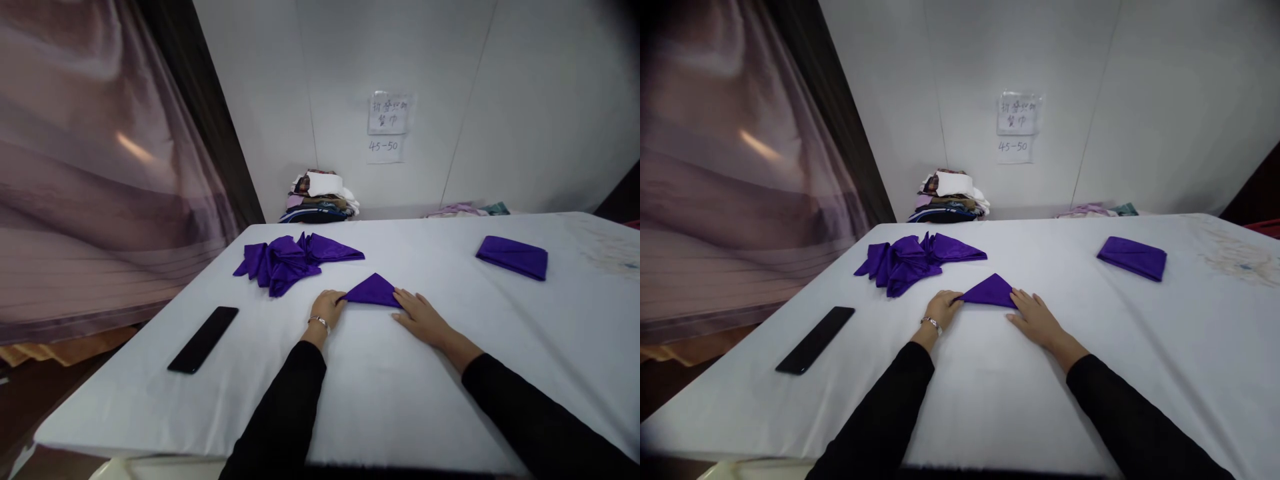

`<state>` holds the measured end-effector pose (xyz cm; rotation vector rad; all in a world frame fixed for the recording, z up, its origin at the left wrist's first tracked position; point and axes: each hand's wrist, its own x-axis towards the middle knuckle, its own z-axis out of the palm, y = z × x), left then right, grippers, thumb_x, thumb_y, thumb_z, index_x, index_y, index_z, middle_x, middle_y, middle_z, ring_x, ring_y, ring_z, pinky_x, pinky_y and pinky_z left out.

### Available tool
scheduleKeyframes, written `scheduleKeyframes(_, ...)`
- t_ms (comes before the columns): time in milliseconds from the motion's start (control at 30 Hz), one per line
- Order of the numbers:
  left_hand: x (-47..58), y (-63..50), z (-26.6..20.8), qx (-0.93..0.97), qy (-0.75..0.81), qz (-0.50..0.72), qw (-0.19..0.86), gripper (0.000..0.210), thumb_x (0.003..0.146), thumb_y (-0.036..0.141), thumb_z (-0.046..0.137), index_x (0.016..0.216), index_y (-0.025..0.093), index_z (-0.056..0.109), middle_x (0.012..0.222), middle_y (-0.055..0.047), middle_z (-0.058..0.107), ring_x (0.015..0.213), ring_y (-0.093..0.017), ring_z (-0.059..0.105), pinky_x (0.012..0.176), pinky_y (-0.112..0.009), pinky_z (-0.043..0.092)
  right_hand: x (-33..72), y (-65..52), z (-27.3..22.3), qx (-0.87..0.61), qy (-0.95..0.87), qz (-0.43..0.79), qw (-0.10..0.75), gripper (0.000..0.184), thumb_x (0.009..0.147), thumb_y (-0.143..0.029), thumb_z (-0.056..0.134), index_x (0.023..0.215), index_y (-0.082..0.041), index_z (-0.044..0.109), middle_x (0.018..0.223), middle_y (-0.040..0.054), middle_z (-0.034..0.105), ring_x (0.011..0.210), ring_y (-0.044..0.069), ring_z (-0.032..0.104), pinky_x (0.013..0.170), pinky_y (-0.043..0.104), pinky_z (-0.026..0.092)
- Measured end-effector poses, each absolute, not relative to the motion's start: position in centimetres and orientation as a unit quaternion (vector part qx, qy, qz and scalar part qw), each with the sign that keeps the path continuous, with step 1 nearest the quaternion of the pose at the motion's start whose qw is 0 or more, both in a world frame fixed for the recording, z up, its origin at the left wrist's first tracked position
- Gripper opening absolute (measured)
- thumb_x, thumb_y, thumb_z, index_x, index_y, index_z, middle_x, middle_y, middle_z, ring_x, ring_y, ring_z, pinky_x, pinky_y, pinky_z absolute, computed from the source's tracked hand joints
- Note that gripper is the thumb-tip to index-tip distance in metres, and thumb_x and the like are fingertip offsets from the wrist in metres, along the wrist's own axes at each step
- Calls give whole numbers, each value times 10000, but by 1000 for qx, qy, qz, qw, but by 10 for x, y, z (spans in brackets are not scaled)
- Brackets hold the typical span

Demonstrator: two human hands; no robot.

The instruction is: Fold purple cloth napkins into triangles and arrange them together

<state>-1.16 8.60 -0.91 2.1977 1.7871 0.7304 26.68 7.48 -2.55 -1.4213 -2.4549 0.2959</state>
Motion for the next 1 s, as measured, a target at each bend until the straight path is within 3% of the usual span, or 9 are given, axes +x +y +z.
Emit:
scheduleKeyframes(133,-9,87,-8,738,619,247,106,198,813,248,518,945,252,666,909,9,682,896,-152,558,830,-272,430,268,76,-27,-495,-845,102,177,536,876,-488,336,1342,-224,356,1402,58,349,1291,223,288,1056,475,200)
scheduleKeyframes(333,-8,83,-6,737,623,245,99,204,822,257,497,944,254,660,905,11,673,901,-160,547,813,-278,434,271,85,-31,-488,-829,83,260,412,861,-346,386,1229,-210,510,1240,58,546,1137,221,488,983,407,364)
scheduleKeyframes(667,-9,84,-8,739,626,231,92,260,843,233,450,1046,266,609,984,24,656,945,-129,556,857,-244,423,271,86,-27,-477,-834,81,263,400,859,-357,408,1224,-241,524,1232,44,552,1128,242,493,965,438,383)
scheduleKeyframes(1000,-11,81,-3,729,651,201,68,253,846,231,430,1012,264,619,997,13,662,947,-155,554,842,-278,428,271,86,-26,-469,-839,85,264,345,861,-300,399,1127,-232,609,1177,41,593,1080,233,526,931,426,420)
